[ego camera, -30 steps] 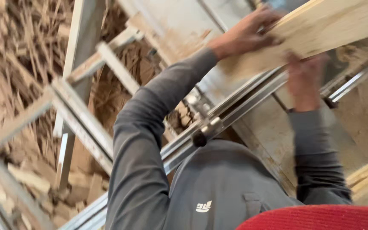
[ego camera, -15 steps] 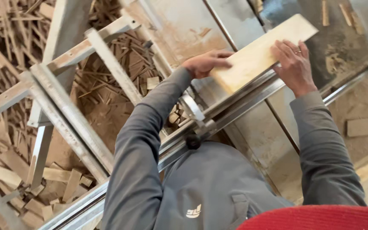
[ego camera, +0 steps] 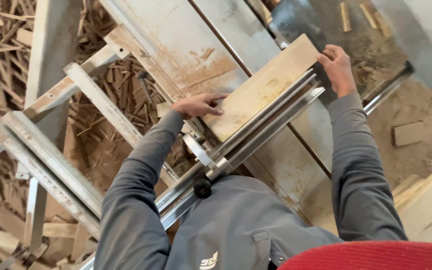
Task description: The person cuts wooden boards into smaller pieces on a sliding table saw, pushing each board along the fence and through the blade, then carries the cut pieces and stacks them on a pile of lumber on the floor.
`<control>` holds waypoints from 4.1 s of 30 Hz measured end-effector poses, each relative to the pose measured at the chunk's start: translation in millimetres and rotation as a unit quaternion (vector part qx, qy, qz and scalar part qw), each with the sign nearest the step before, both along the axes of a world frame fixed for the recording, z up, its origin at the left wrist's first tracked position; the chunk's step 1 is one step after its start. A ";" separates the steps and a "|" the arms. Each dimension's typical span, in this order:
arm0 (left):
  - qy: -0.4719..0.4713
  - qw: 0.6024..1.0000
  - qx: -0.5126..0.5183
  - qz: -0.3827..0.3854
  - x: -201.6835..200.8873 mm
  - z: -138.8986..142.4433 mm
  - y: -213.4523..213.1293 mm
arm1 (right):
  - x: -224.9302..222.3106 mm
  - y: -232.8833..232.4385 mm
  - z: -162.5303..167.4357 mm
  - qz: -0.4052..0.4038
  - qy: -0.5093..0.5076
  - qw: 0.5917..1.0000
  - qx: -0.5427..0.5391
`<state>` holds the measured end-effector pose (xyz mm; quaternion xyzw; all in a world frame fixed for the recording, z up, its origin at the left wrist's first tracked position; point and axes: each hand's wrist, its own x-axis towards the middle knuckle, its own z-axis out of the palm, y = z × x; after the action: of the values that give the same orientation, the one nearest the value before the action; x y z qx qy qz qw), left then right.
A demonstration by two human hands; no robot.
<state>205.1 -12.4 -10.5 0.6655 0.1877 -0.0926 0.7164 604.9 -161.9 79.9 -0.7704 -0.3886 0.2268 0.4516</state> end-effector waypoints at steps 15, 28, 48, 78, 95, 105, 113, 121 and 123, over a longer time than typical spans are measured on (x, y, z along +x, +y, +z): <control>0.072 0.914 0.385 -0.106 -18.4 -24.0 -14.4 | -0.4 -15.4 -48.9 0.002 0.112 0.990 -0.081; -0.041 0.904 0.425 0.005 12.1 -36.2 -19.7 | 0.0 -16.2 -61.6 0.069 0.034 0.996 -0.050; 0.020 0.897 0.441 -0.009 64.9 -27.4 -19.1 | -10.7 7.7 -19.9 -0.044 0.228 0.964 -0.132; 0.143 0.866 0.431 -0.211 85.6 -12.2 -2.2 | -269.2 -86.9 -22.4 0.245 -0.339 0.897 0.140; 0.215 0.911 0.301 -0.183 92.8 7.4 -5.0 | -269.2 -105.6 -44.9 0.217 -0.342 0.898 0.171; 0.235 0.885 0.335 -0.221 99.0 34.9 -14.8 | -283.1 -116.8 -51.2 0.204 -0.358 0.902 0.127; 0.204 0.883 0.357 -0.228 91.6 48.9 -66.5 | -291.8 -163.5 -47.9 0.175 -0.337 0.917 0.125; 0.054 0.824 0.515 -0.229 89.3 35.6 -153.7 | -286.2 -245.8 -33.6 0.159 -0.363 0.905 0.151; -0.012 0.884 0.441 -0.155 94.3 38.4 -179.4 | -285.9 -268.4 -33.0 0.153 -0.366 0.902 0.172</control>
<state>299.4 -191.8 27.9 0.9344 0.0950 -0.1018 0.3279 319.0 -430.3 46.8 -0.6403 -0.6727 -0.0754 0.3631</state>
